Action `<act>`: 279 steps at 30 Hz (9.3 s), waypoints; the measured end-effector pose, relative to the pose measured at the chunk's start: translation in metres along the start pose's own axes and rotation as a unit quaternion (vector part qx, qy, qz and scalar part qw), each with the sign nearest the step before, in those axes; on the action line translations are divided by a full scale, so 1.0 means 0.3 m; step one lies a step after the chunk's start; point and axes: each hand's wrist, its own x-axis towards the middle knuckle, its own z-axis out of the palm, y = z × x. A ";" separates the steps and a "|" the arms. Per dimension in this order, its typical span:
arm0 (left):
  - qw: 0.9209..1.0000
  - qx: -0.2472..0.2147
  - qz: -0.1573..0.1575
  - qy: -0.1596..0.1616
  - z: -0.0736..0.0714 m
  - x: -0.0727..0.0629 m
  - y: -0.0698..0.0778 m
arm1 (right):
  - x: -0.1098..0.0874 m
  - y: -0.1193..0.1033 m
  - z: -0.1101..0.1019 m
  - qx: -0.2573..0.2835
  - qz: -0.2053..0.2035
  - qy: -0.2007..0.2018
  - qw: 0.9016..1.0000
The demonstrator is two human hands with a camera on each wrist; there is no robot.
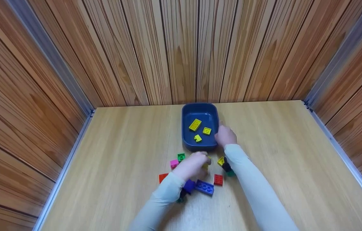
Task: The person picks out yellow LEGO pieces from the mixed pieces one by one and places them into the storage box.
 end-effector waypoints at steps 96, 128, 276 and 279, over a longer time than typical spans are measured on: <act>0.985 -0.099 -0.075 0.119 -0.165 0.157 -0.141 | -0.005 0.003 0.003 -0.003 -0.009 0.017 1.000; 0.994 -0.031 0.060 0.085 -0.008 0.113 -0.002 | -0.027 0.005 0.011 -0.005 -0.044 0.061 0.997; 0.966 -0.162 -0.146 0.142 -0.248 0.275 -0.205 | -0.004 0.007 -0.006 0.000 -0.013 0.015 1.000; 0.968 -0.151 -0.137 0.144 -0.246 0.272 -0.212 | -0.006 0.008 -0.006 -0.011 -0.019 0.022 1.000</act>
